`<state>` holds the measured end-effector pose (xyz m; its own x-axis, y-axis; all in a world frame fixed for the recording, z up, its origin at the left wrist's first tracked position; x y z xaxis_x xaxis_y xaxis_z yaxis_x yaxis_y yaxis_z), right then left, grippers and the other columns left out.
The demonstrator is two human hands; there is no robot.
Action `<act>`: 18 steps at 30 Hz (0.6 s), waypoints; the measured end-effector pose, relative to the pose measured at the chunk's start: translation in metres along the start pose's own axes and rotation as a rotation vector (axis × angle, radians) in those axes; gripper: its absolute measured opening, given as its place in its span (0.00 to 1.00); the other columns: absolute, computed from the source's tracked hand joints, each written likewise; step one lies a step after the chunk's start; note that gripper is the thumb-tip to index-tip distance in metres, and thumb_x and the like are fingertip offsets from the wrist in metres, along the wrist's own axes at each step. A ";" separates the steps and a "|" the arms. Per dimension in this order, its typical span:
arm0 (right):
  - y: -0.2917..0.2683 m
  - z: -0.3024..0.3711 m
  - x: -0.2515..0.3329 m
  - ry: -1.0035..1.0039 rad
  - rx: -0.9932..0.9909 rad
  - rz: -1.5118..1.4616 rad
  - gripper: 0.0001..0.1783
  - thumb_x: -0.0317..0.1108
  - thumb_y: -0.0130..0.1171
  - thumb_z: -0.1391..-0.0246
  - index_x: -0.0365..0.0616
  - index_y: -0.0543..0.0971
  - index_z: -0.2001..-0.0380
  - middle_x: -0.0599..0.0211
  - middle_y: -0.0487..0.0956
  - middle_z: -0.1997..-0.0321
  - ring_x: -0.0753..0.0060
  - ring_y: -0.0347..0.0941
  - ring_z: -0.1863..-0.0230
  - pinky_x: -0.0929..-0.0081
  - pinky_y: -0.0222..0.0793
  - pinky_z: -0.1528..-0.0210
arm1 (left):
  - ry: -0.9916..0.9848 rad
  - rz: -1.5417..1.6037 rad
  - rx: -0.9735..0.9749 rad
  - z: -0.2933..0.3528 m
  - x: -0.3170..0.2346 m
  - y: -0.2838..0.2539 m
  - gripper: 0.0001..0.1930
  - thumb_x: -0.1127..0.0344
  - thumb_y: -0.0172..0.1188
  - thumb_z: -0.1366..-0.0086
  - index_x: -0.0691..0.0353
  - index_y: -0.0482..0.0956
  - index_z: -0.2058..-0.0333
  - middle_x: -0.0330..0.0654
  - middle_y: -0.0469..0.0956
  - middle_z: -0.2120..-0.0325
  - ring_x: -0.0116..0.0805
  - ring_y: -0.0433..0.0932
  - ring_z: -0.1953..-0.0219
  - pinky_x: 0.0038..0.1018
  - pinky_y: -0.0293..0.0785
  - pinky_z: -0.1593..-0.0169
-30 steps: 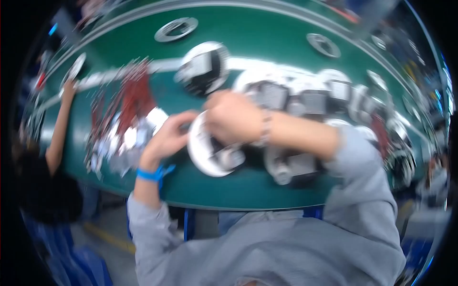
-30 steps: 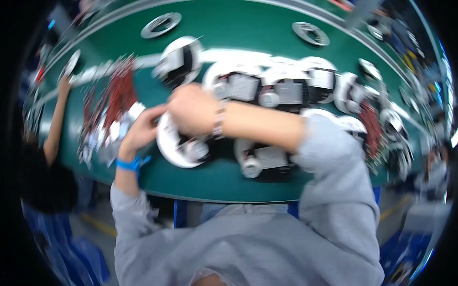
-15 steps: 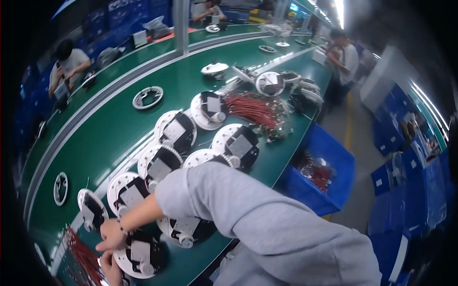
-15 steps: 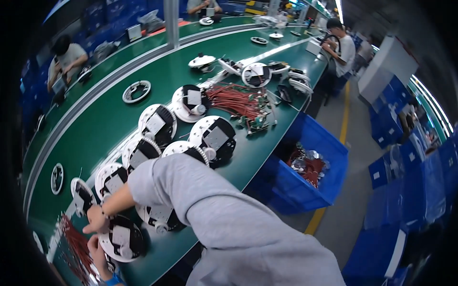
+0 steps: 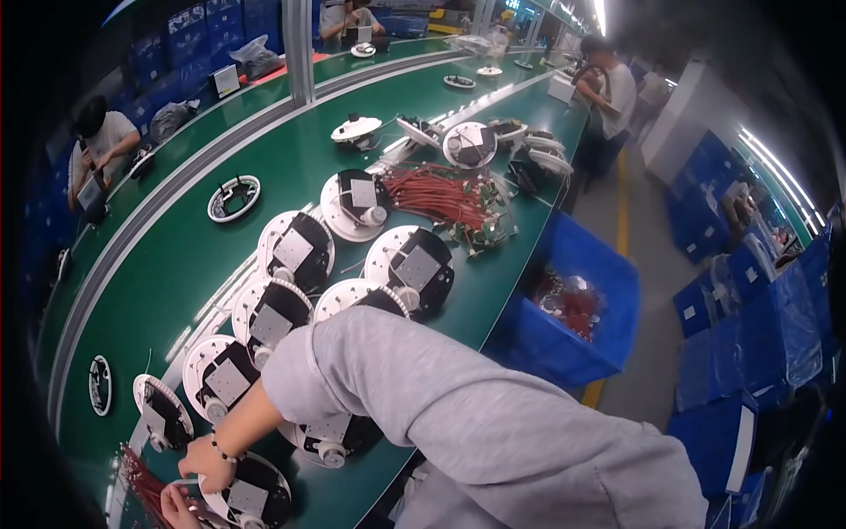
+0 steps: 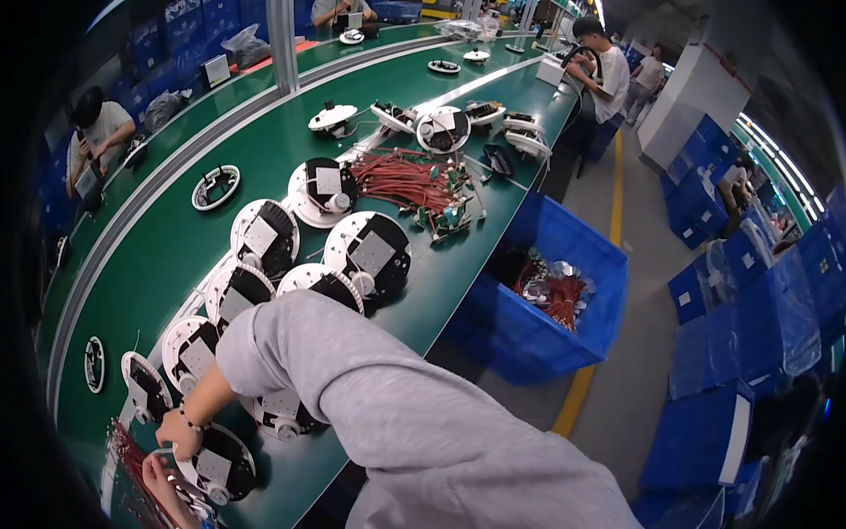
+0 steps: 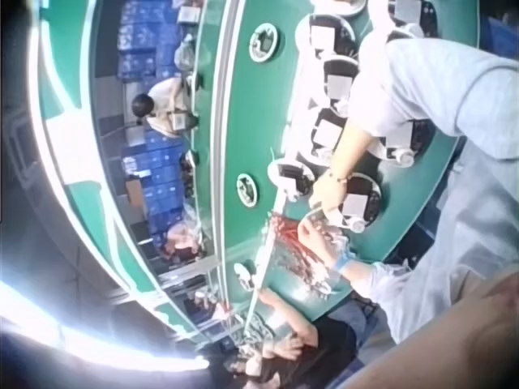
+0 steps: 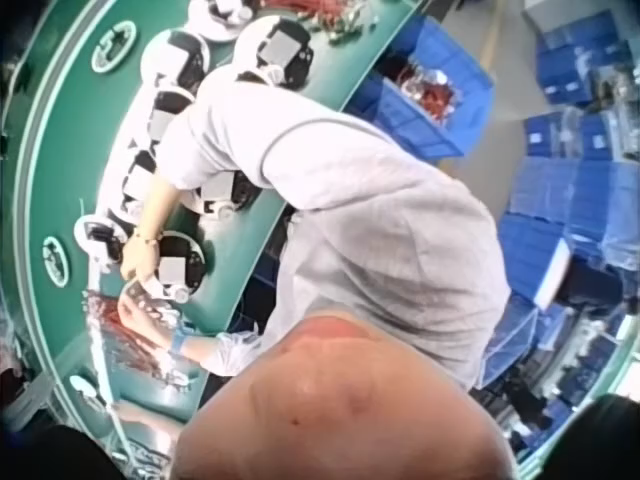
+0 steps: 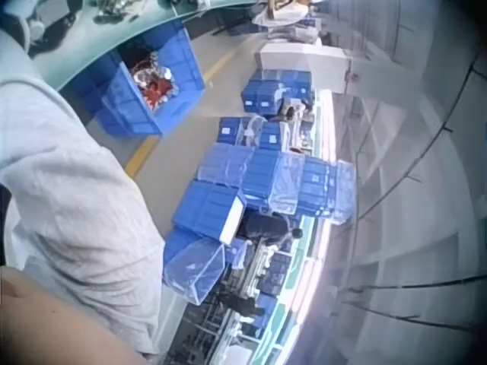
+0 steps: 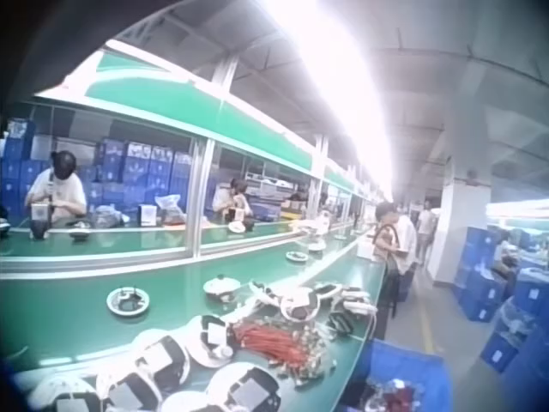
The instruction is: Assembling round electronic components by attaching wires and white plastic housings.
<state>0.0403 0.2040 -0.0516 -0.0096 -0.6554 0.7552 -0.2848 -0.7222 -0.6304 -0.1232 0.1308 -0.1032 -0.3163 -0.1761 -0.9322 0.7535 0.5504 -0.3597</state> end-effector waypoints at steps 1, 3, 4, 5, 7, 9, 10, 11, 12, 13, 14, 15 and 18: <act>-0.003 -0.001 0.002 -0.003 0.043 0.069 0.26 0.43 0.53 0.69 0.42 0.71 0.63 0.49 0.74 0.71 0.52 0.71 0.65 0.66 0.66 0.61 | 0.032 0.015 0.018 -0.006 -0.003 0.004 0.09 0.61 0.45 0.40 0.60 0.68 0.71 0.31 0.67 0.82 0.14 0.60 0.88 0.09 0.51 0.89; -0.009 -0.009 0.015 -0.033 0.074 0.201 0.24 0.40 0.52 0.69 0.43 0.72 0.64 0.49 0.74 0.70 0.53 0.71 0.65 0.65 0.66 0.61 | 0.100 -0.079 -0.091 -0.011 0.001 -0.017 0.11 0.61 0.46 0.40 0.62 0.69 0.65 0.34 0.68 0.79 0.17 0.64 0.82 0.13 0.59 0.81; -0.007 -0.020 0.017 -0.078 0.052 0.212 0.23 0.39 0.52 0.69 0.44 0.73 0.64 0.50 0.74 0.71 0.53 0.71 0.65 0.65 0.66 0.61 | 0.165 -0.127 -0.159 -0.011 0.005 -0.041 0.12 0.60 0.46 0.40 0.63 0.69 0.63 0.36 0.70 0.77 0.20 0.67 0.78 0.15 0.62 0.77; -0.013 -0.021 0.014 -0.048 0.032 0.247 0.23 0.39 0.53 0.70 0.42 0.73 0.65 0.50 0.74 0.72 0.54 0.71 0.65 0.65 0.66 0.61 | 0.164 -0.133 -0.157 -0.005 -0.002 -0.037 0.12 0.60 0.46 0.40 0.63 0.69 0.63 0.36 0.70 0.77 0.20 0.67 0.78 0.15 0.62 0.77; -0.029 -0.019 0.002 -0.066 -0.060 0.332 0.21 0.39 0.54 0.70 0.38 0.73 0.68 0.49 0.74 0.72 0.54 0.71 0.65 0.66 0.66 0.61 | 0.256 -0.496 -0.340 0.008 -0.025 -0.032 0.16 0.58 0.48 0.42 0.66 0.69 0.62 0.45 0.72 0.73 0.33 0.71 0.71 0.25 0.66 0.66; -0.012 -0.043 0.021 -0.154 -0.034 0.438 0.20 0.39 0.57 0.70 0.34 0.73 0.74 0.48 0.74 0.74 0.54 0.72 0.69 0.66 0.67 0.65 | 0.214 -0.749 -0.316 0.032 -0.032 -0.042 0.15 0.60 0.51 0.45 0.67 0.70 0.64 0.46 0.72 0.72 0.38 0.71 0.70 0.28 0.66 0.65; -0.038 -0.024 0.024 -0.179 -0.153 0.462 0.18 0.39 0.58 0.70 0.35 0.74 0.77 0.49 0.74 0.76 0.52 0.71 0.71 0.66 0.67 0.66 | 0.216 -0.948 -0.194 0.022 -0.023 -0.017 0.15 0.61 0.53 0.48 0.67 0.72 0.67 0.48 0.73 0.71 0.42 0.71 0.68 0.31 0.66 0.63; -0.066 0.005 0.055 -0.132 -0.103 0.380 0.19 0.40 0.57 0.68 0.35 0.73 0.74 0.52 0.73 0.73 0.53 0.70 0.67 0.65 0.65 0.62 | 0.280 -0.963 -0.230 0.022 -0.022 -0.016 0.16 0.57 0.53 0.48 0.66 0.72 0.68 0.51 0.72 0.70 0.50 0.70 0.66 0.34 0.65 0.62; -0.084 0.018 0.066 -0.306 -0.298 0.355 0.20 0.41 0.57 0.67 0.36 0.72 0.71 0.53 0.72 0.70 0.54 0.68 0.63 0.65 0.63 0.60 | 0.271 -0.922 -0.190 0.023 -0.042 0.002 0.15 0.59 0.54 0.49 0.66 0.72 0.69 0.50 0.72 0.71 0.48 0.70 0.67 0.33 0.65 0.62; -0.104 0.038 0.092 -0.362 -0.307 0.356 0.21 0.41 0.57 0.67 0.38 0.71 0.69 0.54 0.71 0.70 0.55 0.66 0.63 0.63 0.62 0.60 | 0.210 -0.769 -0.161 0.025 -0.046 -0.003 0.15 0.60 0.56 0.50 0.66 0.72 0.70 0.51 0.72 0.72 0.47 0.70 0.68 0.32 0.65 0.63; -0.128 0.066 0.116 -0.518 -0.473 0.321 0.18 0.38 0.57 0.67 0.38 0.71 0.70 0.56 0.71 0.72 0.56 0.67 0.66 0.63 0.62 0.62 | 0.213 -0.844 -0.185 0.029 -0.051 -0.015 0.14 0.60 0.57 0.51 0.66 0.72 0.72 0.51 0.72 0.73 0.46 0.71 0.69 0.32 0.66 0.64; -0.151 0.085 0.126 -0.577 -0.491 0.302 0.16 0.36 0.59 0.67 0.40 0.72 0.72 0.58 0.72 0.73 0.57 0.67 0.68 0.65 0.62 0.64 | 0.214 -0.894 -0.230 0.024 -0.050 -0.020 0.13 0.61 0.58 0.52 0.66 0.72 0.75 0.50 0.73 0.77 0.46 0.71 0.72 0.33 0.66 0.66; -0.203 0.117 0.117 -0.374 -0.425 0.333 0.15 0.26 0.55 0.64 0.39 0.74 0.66 0.60 0.74 0.64 0.69 0.69 0.61 0.78 0.63 0.58 | 0.089 -0.942 -0.226 0.030 -0.049 -0.039 0.13 0.60 0.51 0.56 0.66 0.74 0.80 0.55 0.73 0.80 0.51 0.72 0.75 0.38 0.67 0.70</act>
<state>0.2091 0.2481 0.1439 0.1496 -0.9168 0.3703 -0.6788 -0.3675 -0.6358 -0.1201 0.0933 -0.0451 -0.7828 -0.5670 -0.2566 0.0441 0.3608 -0.9316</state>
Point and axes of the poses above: each hand's wrist, its own z-axis away from the middle knuckle, its own y-axis out of the palm, x = y × z, the point moved 9 cm from there along -z, towards the middle knuckle
